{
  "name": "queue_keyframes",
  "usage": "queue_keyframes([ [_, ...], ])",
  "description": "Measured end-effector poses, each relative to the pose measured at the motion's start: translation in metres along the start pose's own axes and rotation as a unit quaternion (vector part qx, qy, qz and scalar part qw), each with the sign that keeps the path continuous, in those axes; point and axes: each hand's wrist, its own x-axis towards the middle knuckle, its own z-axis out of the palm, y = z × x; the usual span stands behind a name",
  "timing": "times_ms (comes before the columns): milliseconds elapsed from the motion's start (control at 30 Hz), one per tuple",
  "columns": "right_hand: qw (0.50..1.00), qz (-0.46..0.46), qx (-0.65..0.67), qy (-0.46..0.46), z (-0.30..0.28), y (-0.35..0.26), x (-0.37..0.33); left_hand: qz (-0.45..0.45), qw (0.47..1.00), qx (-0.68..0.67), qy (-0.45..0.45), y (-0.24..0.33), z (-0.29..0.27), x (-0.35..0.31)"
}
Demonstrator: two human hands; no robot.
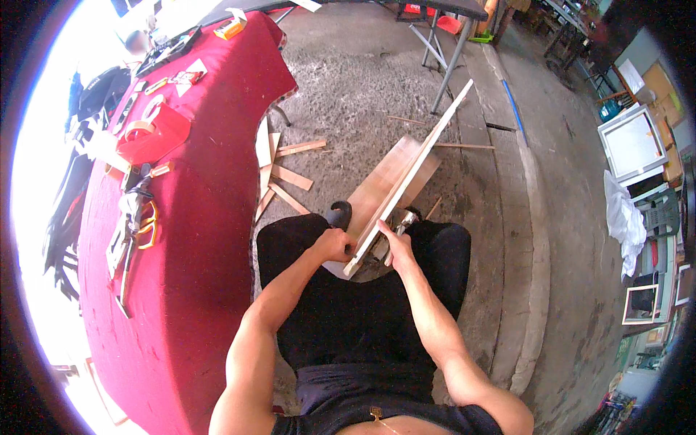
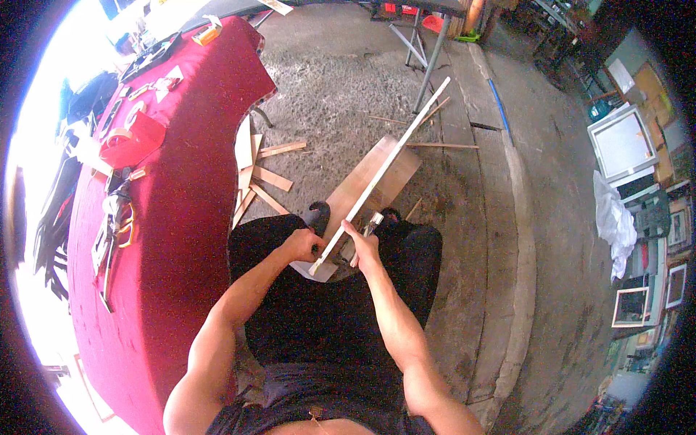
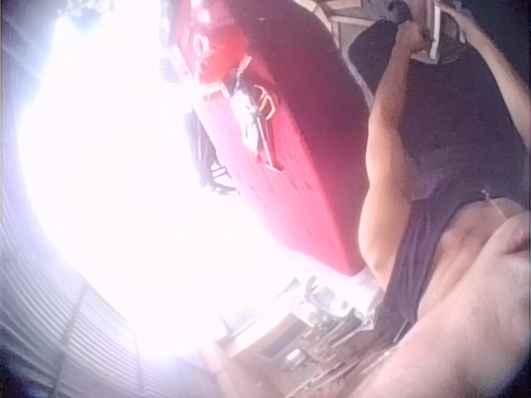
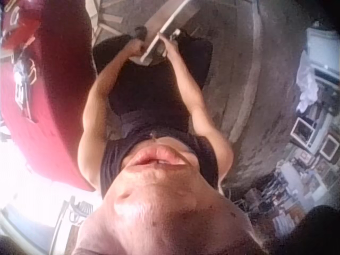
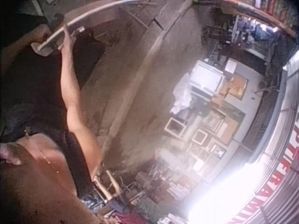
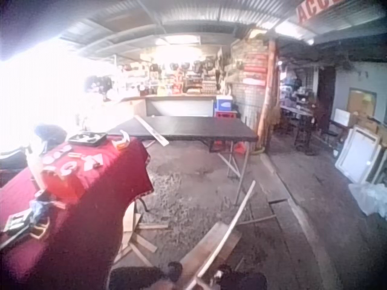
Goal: The person sits on the floor and uses a hammer to drive nails into a wooden frame, securing its joints. They repeatedly position the frame on their lap, tap the nails, and adjust the piece to continue fastening.
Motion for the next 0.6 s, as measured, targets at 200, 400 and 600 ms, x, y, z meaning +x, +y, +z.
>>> queue_keyframes([
  [200,1.0,0.0,0.013,0.009,0.003,-0.004,-0.006,-0.017,1.0,0.006,-0.009,0.007,-0.008,0.0],
  [400,1.0,0.007,-0.012,0.022,0.003,-0.004,-0.003,-0.002,1.0,0.002,-0.001,0.002,-0.002,0.001],
  [600,0.999,0.026,-0.032,-0.001,-0.001,-0.001,0.002,-0.014,1.0,0.003,0.0,-0.003,0.002,0.0],
])
